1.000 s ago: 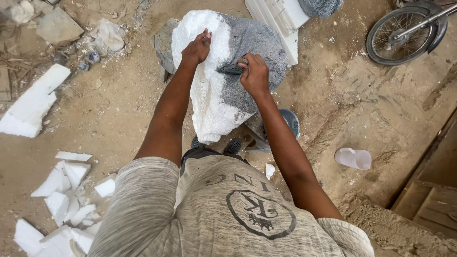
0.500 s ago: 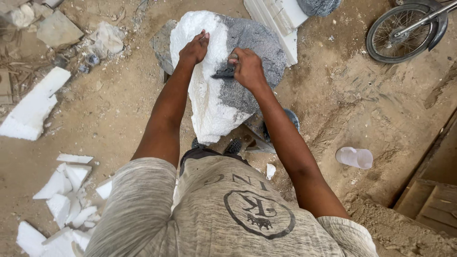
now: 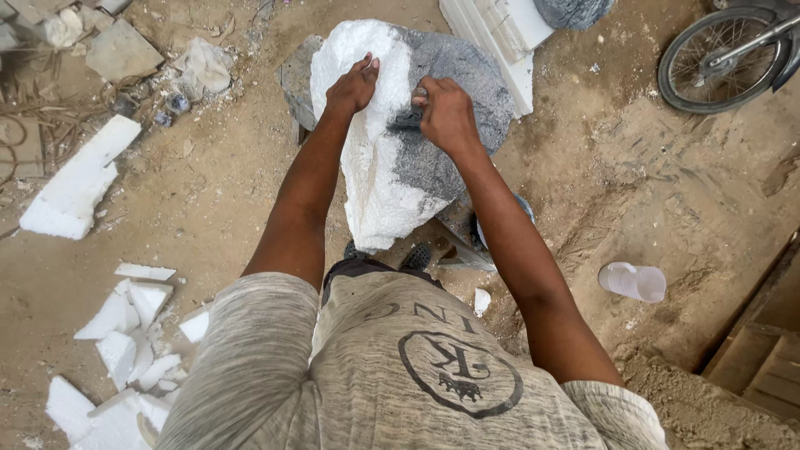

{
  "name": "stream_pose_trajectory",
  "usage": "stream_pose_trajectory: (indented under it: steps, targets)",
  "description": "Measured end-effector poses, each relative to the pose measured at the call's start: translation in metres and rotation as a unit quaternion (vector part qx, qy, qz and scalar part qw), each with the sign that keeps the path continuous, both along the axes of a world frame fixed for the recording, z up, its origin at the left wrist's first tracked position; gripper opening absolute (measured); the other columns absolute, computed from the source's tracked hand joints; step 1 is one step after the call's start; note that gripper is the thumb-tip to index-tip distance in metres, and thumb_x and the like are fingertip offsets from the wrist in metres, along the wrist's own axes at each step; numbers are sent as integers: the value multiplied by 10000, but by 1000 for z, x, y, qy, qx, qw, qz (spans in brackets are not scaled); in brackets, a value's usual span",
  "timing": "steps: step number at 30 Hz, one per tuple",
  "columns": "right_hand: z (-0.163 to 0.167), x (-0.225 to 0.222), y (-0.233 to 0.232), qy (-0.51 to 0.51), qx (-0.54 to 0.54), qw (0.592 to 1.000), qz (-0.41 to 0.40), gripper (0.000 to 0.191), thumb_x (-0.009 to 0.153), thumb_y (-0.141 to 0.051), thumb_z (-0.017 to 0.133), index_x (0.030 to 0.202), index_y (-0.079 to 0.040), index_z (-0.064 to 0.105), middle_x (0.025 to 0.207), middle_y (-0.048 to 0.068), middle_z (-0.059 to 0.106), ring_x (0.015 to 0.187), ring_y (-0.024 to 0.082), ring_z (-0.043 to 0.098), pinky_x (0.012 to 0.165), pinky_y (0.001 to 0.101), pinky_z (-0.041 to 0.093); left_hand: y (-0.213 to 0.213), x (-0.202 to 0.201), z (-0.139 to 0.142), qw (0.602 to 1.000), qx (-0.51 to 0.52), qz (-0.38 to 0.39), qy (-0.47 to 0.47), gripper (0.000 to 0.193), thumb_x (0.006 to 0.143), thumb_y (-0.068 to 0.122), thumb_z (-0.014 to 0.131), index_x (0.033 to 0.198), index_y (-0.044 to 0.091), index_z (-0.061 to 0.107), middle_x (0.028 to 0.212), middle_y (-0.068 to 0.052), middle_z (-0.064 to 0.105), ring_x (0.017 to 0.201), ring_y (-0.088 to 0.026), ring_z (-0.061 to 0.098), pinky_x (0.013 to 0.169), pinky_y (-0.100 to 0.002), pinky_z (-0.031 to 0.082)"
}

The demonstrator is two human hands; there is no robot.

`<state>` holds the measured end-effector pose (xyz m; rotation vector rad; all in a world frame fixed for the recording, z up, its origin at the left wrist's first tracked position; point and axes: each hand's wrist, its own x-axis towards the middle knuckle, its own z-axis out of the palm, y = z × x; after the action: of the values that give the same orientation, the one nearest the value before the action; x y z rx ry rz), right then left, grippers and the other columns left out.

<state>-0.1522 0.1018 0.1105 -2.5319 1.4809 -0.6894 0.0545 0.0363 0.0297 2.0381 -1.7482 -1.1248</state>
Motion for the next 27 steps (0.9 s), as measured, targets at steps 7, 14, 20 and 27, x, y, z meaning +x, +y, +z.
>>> stream_pose_trajectory:
  steps: [7, 14, 20, 27]
  targets:
    - [2, 6, 1, 17, 30, 999, 20, 222, 805, 77, 643, 999, -30, 649, 940, 190, 690, 942, 383, 658, 875, 479, 541, 1, -1, 6, 1000, -5, 11, 10, 700, 996, 661, 146, 1552, 347, 433, 1632, 160, 317, 1427, -258, 452, 1175, -447, 329]
    - [-6, -2, 1, -56, 2, 998, -13, 217, 825, 53, 626, 1017, -35, 673, 958, 176, 719, 923, 341, 698, 853, 458, 572, -2, -2, 1, 1000, -19, -6, 7, 715, 1000, 670, 142, 1511, 303, 481, 1659, 158, 293, 1430, -271, 447, 1175, -415, 329]
    - [-1, -50, 34, -231, -14, 941, -248, 230, 1084, -244, 540, 1061, -72, 691, 816, 44, 702, 619, 130, 664, 504, 291, 537, -4, 0, 2, 1000, 4, -5, 0, 698, 1023, 665, 156, 1603, 336, 363, 1624, 123, 362, 1441, -271, 450, 1183, -424, 331]
    - [-8, -93, 94, -530, -50, 745, -401, 362, 1087, -383, 485, 1147, -68, 653, 740, -21, 603, 540, 58, 491, 424, 236, 380, 3, 2, 7, 996, -24, -67, -54, 640, 1010, 604, 124, 1561, 391, 370, 1676, 166, 211, 1439, -274, 419, 1196, -577, 227]
